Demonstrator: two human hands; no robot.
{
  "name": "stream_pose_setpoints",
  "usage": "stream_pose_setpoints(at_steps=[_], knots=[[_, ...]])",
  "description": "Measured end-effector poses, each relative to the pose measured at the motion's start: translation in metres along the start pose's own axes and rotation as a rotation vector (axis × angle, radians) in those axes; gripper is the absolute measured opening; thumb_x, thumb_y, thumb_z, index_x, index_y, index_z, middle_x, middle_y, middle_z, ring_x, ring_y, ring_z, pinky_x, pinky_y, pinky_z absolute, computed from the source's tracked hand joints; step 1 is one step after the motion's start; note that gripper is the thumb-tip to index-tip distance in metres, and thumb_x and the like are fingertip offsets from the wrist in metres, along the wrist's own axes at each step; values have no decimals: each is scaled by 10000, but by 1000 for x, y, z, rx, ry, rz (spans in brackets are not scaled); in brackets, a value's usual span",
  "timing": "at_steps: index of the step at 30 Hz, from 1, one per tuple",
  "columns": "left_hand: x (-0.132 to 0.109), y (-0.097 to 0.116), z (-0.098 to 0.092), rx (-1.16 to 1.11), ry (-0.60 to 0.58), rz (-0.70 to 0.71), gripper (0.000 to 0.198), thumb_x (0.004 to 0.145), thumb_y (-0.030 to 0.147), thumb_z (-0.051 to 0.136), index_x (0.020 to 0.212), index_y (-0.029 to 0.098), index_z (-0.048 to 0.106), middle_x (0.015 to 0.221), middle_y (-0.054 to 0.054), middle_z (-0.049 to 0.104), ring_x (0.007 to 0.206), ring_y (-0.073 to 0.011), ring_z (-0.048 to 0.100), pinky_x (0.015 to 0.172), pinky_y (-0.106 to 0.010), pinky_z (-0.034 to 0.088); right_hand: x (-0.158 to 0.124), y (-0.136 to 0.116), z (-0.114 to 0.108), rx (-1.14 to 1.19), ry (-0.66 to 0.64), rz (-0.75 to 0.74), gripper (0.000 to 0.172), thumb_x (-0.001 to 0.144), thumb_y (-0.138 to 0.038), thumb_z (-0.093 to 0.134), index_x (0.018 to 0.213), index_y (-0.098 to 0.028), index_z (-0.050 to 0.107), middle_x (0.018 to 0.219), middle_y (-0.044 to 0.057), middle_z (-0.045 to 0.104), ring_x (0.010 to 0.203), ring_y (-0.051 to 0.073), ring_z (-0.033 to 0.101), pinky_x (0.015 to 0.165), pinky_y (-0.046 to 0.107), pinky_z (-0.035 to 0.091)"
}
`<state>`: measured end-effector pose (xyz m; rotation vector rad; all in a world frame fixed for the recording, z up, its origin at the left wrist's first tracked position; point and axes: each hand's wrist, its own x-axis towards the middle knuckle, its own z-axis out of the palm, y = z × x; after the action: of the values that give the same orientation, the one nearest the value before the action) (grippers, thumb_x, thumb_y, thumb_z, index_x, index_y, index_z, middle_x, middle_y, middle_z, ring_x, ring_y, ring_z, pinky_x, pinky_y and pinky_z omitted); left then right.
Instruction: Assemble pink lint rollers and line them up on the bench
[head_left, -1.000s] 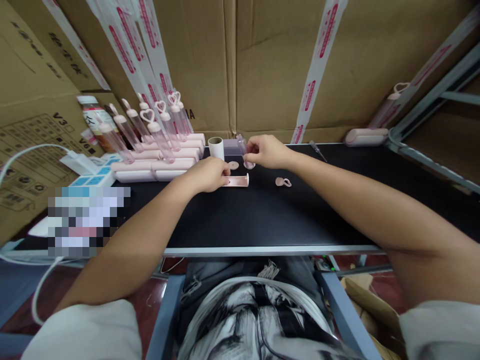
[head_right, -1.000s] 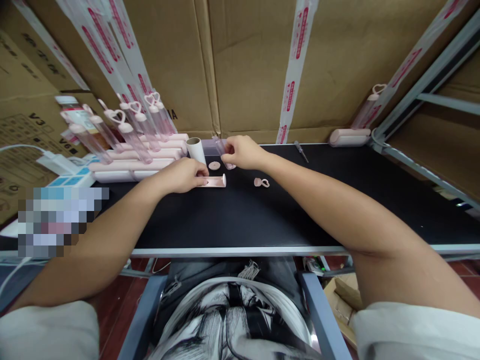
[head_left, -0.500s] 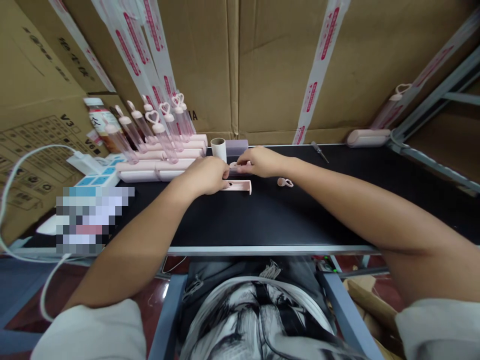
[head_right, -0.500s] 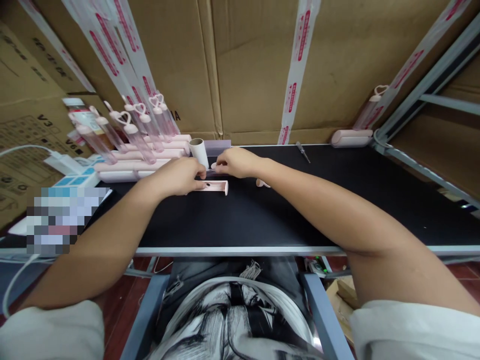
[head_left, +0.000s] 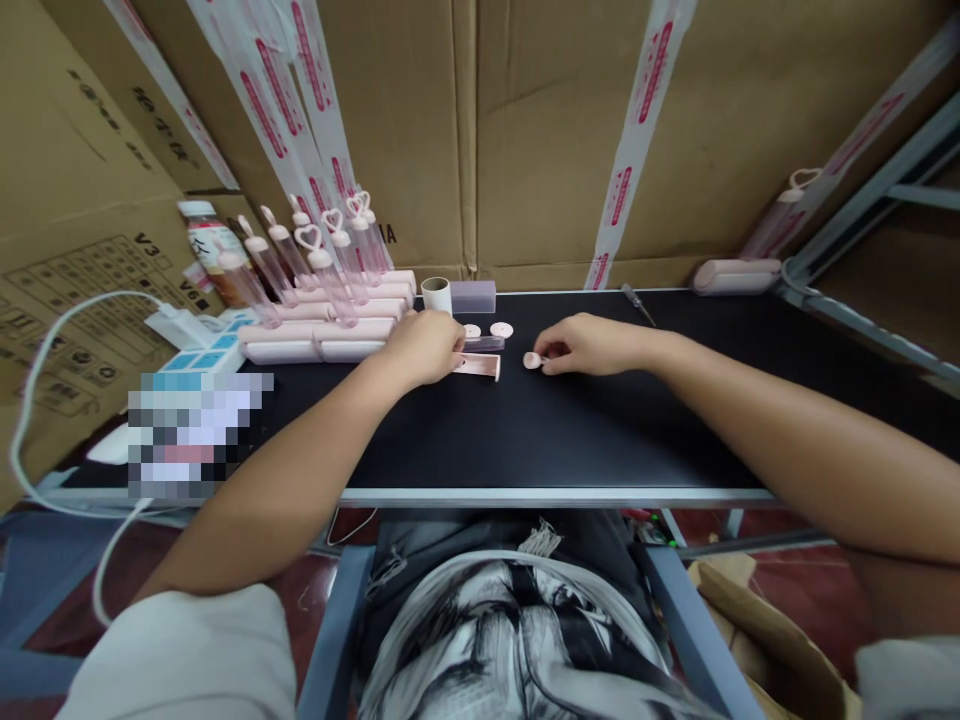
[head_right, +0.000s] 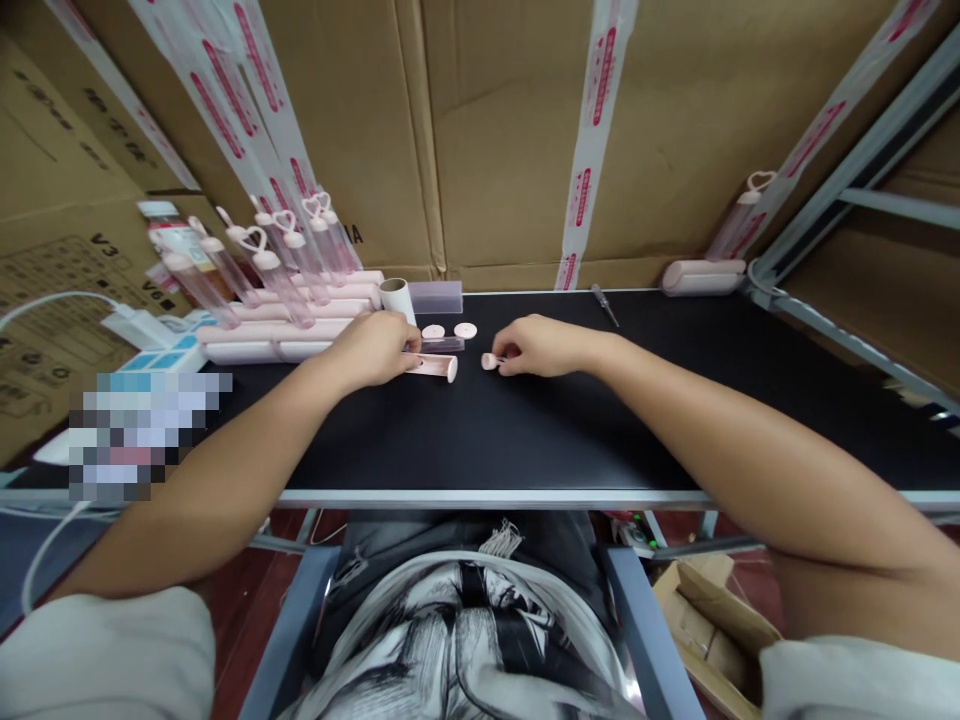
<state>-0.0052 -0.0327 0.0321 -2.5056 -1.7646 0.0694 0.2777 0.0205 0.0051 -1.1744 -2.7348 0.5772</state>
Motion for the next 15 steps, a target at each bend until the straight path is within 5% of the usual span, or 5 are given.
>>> stream_pose_setpoints(at_steps=[5, 9, 12, 15], knots=[[-3, -2, -4, 60, 0, -31, 192, 925, 328, 694, 1022, 218, 818, 1100, -115, 832, 1069, -335, 758, 899, -399, 517, 23, -32, 23, -65, 114, 3, 136, 924, -292, 757, 1010, -192, 790, 888, 36, 786, 750, 183, 693, 722, 291, 434], [-2, -5, -1, 43, 20, -7, 211, 910, 331, 687, 1043, 220, 807, 1097, -114, 834, 1051, -341, 761, 861, -403, 509, 21, -34, 26, -6, 225, 20, 279, 914, -320, 816, 1158, -195, 767, 904, 34, 798, 740, 184, 695, 733, 291, 459], [-2, -6, 2, 0, 34, 3, 223, 904, 341, 688, 1058, 227, 801, 1105, -113, 828, 1036, -346, 756, 837, -403, 496, 12, -9, 3, -27, 368, 60, 237, 936, -360, 806, 1107, -196, 791, 895, 46, 799, 756, 197, 696, 753, 316, 477], [-3, -8, 2, -38, 53, 14, 244, 930, 410, 672, 1041, 237, 804, 1032, -108, 816, 979, -341, 747, 816, -404, 485, -4, 44, -36, -147, 622, 289, 203, 964, -344, 783, 1048, -166, 834, 998, 115, 818, 900, 233, 721, 811, 353, 482]])
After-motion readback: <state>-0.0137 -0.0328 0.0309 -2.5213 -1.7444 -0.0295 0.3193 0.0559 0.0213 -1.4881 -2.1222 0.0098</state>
